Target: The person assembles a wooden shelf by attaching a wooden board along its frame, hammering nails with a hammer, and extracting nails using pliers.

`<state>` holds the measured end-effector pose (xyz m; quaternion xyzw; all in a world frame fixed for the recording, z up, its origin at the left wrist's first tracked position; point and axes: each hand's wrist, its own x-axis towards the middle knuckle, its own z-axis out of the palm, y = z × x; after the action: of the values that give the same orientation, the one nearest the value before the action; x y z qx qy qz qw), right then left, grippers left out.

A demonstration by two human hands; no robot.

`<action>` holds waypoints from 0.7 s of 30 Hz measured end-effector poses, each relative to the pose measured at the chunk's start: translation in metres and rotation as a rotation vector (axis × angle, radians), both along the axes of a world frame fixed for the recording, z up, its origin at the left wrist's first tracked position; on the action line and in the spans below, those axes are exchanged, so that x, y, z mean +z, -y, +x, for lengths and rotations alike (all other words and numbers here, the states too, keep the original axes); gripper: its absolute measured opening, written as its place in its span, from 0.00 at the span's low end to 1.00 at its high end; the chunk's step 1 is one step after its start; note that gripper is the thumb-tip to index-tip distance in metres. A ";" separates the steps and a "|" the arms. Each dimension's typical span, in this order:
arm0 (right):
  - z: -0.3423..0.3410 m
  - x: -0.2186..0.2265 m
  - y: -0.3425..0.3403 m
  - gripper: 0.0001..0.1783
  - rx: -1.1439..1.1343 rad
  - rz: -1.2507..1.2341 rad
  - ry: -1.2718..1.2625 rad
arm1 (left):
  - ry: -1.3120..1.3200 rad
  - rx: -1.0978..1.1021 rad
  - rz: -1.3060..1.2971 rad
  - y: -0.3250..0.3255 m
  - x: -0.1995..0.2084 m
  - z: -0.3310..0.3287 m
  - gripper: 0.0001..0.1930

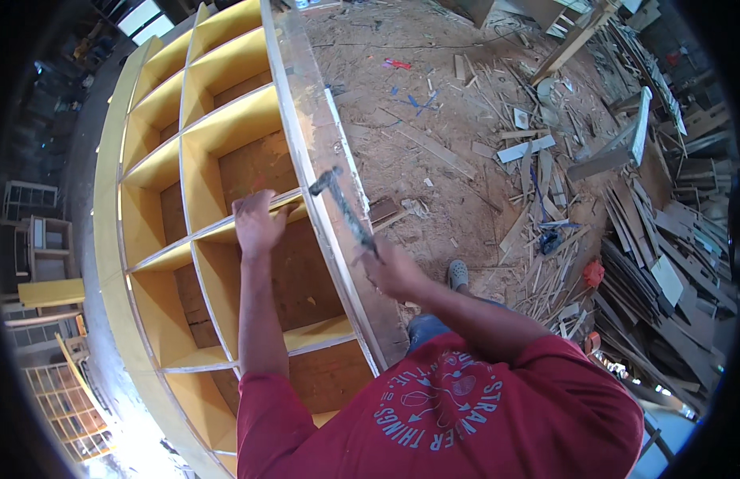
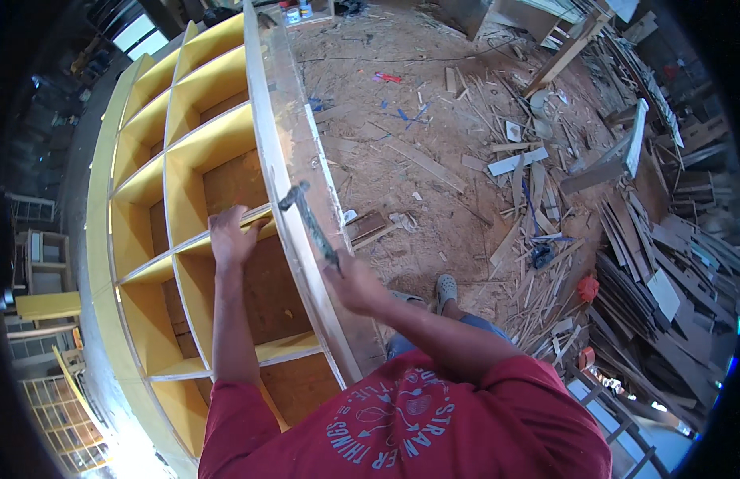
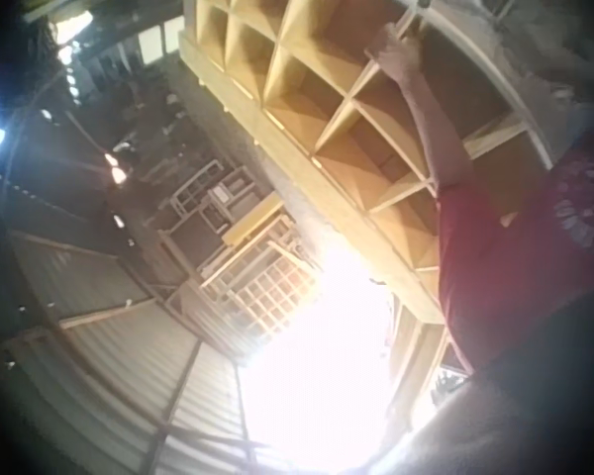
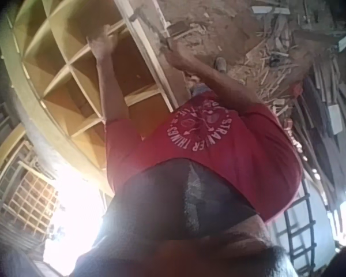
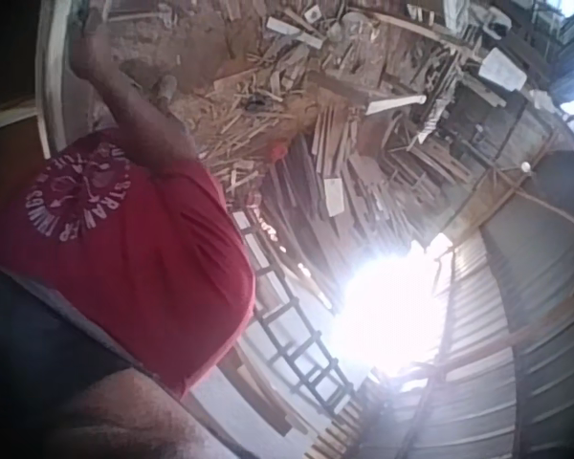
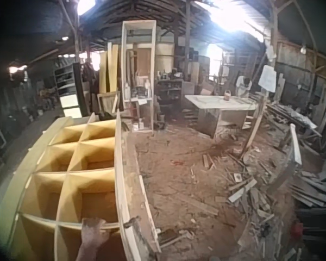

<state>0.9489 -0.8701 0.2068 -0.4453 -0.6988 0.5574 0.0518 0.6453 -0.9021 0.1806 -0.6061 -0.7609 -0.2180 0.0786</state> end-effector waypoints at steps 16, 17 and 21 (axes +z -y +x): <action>-0.010 0.103 -0.064 0.19 0.361 0.626 0.130 | 0.005 0.097 -0.010 0.002 0.011 0.011 0.21; -0.009 0.091 -0.067 0.19 0.373 0.626 0.124 | 0.019 0.101 -0.030 0.004 0.012 0.011 0.20; 0.004 0.037 -0.083 0.22 0.423 0.800 0.022 | 0.071 0.095 -0.087 -0.002 0.017 0.014 0.20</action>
<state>0.9528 -0.7871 0.2442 -0.2433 -0.9354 0.2372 0.0973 0.6593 -0.8997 0.1971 -0.5640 -0.7999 -0.2021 0.0356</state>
